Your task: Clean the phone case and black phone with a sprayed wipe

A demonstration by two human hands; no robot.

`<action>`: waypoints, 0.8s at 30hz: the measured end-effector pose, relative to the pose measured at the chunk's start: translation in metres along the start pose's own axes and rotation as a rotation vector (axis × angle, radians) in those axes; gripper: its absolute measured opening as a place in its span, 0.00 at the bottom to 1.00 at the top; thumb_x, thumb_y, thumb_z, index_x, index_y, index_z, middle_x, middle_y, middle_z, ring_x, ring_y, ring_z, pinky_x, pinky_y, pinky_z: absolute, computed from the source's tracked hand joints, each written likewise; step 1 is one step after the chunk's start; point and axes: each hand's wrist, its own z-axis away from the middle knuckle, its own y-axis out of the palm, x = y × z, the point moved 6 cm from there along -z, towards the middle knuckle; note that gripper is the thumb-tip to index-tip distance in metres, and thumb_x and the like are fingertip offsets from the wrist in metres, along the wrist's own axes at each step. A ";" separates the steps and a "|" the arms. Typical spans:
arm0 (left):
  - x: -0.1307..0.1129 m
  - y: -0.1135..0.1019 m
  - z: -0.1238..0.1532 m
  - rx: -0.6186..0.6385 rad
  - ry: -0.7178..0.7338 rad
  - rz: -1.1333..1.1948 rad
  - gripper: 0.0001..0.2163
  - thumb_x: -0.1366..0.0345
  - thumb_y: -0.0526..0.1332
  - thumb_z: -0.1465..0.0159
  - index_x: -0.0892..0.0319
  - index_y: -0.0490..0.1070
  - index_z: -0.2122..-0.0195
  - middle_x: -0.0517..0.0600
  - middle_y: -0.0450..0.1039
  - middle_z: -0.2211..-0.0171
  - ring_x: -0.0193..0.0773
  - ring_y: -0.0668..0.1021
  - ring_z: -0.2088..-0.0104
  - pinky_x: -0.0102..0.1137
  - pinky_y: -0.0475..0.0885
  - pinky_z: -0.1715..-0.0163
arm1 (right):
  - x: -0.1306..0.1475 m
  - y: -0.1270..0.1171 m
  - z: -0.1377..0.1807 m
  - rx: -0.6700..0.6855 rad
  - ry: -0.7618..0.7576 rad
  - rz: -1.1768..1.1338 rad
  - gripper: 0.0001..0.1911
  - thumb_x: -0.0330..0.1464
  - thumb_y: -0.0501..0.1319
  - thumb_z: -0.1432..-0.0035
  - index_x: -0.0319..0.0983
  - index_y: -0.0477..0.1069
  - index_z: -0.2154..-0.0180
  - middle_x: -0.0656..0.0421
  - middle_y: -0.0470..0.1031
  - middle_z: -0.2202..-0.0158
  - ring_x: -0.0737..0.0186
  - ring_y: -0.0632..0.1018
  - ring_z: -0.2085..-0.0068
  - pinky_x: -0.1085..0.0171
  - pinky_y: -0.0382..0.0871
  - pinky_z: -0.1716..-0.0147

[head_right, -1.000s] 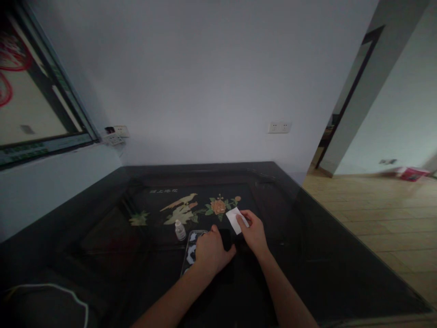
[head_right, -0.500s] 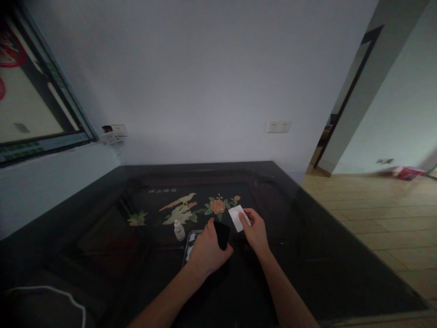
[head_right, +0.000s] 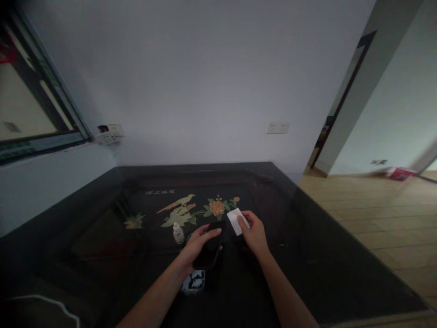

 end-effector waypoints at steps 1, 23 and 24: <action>0.002 0.001 0.001 0.014 -0.037 0.051 0.28 0.57 0.74 0.45 0.61 0.68 0.46 0.56 0.82 0.61 0.44 0.83 0.71 0.34 0.77 0.71 | 0.000 0.000 0.000 -0.005 0.000 0.002 0.21 0.49 0.63 0.39 0.38 0.77 0.57 0.51 0.84 0.56 0.52 0.83 0.62 0.61 0.76 0.66; 0.003 0.022 0.018 0.257 -0.021 0.340 0.23 0.50 0.59 0.37 0.62 0.75 0.49 0.58 0.82 0.58 0.53 0.82 0.53 0.44 0.73 0.46 | 0.083 0.045 0.059 0.335 -0.540 0.370 0.22 0.25 0.57 0.34 0.49 0.77 0.44 0.59 0.81 0.45 0.56 0.80 0.44 0.53 0.72 0.39; 0.004 0.021 0.016 0.255 -0.042 0.350 0.23 0.49 0.59 0.36 0.63 0.75 0.49 0.58 0.82 0.58 0.53 0.82 0.54 0.44 0.74 0.47 | 0.086 0.044 0.070 0.358 -0.554 0.379 0.23 0.24 0.57 0.35 0.48 0.77 0.43 0.58 0.80 0.44 0.57 0.80 0.43 0.54 0.72 0.39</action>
